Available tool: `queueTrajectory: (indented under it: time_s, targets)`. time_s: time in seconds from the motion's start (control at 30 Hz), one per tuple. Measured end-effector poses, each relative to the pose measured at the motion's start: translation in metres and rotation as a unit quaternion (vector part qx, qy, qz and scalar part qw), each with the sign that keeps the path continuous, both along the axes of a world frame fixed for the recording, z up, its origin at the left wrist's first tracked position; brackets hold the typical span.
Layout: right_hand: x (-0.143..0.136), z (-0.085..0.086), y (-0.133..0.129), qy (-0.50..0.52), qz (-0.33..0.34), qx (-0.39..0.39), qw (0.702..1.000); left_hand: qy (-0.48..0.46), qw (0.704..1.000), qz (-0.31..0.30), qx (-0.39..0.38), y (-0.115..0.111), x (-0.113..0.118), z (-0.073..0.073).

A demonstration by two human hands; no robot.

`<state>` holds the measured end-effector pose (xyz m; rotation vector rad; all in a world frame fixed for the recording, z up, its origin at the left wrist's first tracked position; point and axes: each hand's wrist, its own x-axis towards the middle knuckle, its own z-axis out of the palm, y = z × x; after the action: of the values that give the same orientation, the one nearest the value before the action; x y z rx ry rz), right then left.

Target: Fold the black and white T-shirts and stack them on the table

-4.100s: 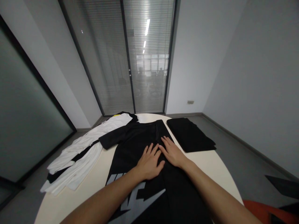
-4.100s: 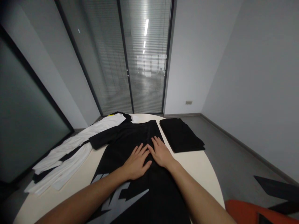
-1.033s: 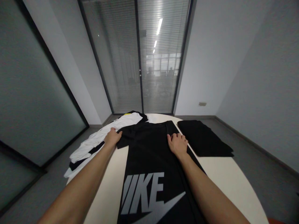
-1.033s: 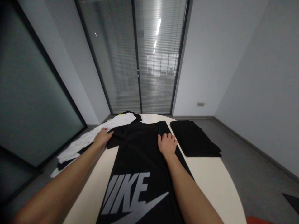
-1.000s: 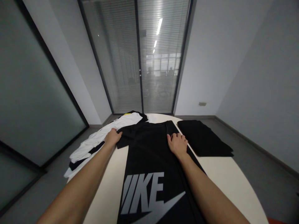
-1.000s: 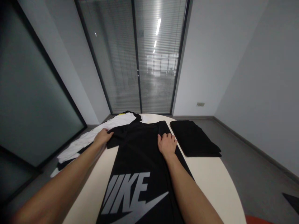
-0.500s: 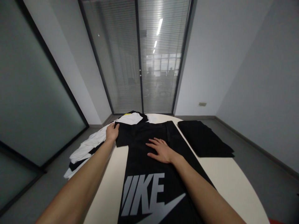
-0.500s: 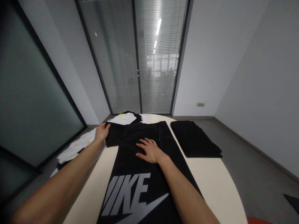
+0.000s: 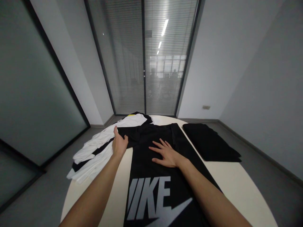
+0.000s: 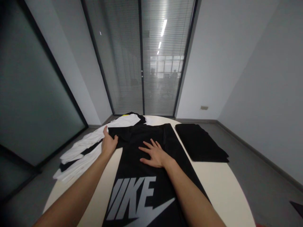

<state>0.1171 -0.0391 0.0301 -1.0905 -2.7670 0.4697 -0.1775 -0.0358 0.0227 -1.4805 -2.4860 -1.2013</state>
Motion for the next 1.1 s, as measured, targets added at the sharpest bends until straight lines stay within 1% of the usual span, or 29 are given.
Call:
queueTrajectory:
  time_s: [0.13,0.23,0.37,0.47,0.57,0.63,0.7,0.77,0.83,0.9,0.93,1.03,1.1]
  targets:
    - [-0.002,0.005,0.0,-0.01,-0.003,-0.005,1.0,-0.006,0.998,-0.029,0.052,0.001,-0.006,-0.006]
    - [-0.01,0.014,0.004,-0.02,-0.015,0.002,1.0,-0.008,0.996,-0.042,0.083,0.002,-0.005,-0.01]
    - [-0.038,0.026,0.013,-0.014,-0.013,0.056,0.998,0.01,0.993,-0.062,0.099,0.002,0.004,-0.011]
    - [-0.067,0.03,0.02,-0.008,0.004,0.092,0.996,0.037,0.99,-0.087,0.105,-0.002,0.011,-0.007]
    - [-0.089,0.024,0.025,0.012,0.018,0.099,0.995,0.057,0.987,-0.113,0.098,-0.006,0.015,-0.001]
    - [-0.096,0.016,0.026,0.027,0.014,0.09,0.995,0.066,0.988,-0.12,0.077,-0.008,0.016,0.004]
    - [-0.097,0.005,0.025,0.06,0.002,0.082,0.995,0.077,0.988,-0.12,0.054,-0.009,0.019,0.009]
    - [-0.095,-0.004,0.025,0.115,-0.006,0.068,0.991,0.091,0.988,-0.121,0.043,-0.01,0.024,0.016]
    - [-0.093,-0.011,0.028,0.181,-0.027,0.029,0.983,0.1,0.986,-0.127,0.041,-0.011,0.033,0.024]
    - [-0.092,-0.013,0.036,0.262,-0.082,-0.033,0.961,0.098,0.984,-0.144,0.038,-0.013,0.044,0.031]
    - [-0.091,-0.013,0.04,0.305,-0.12,-0.065,0.942,0.091,0.982,-0.16,0.035,-0.014,0.05,0.033]
    - [-0.086,-0.009,0.057,0.409,-0.237,-0.148,0.869,0.057,0.968,-0.244,0.026,-0.021,0.068,0.037]
    - [-0.079,-0.008,0.065,0.445,-0.284,-0.177,0.831,0.022,0.954,-0.299,0.02,-0.024,0.075,0.036]
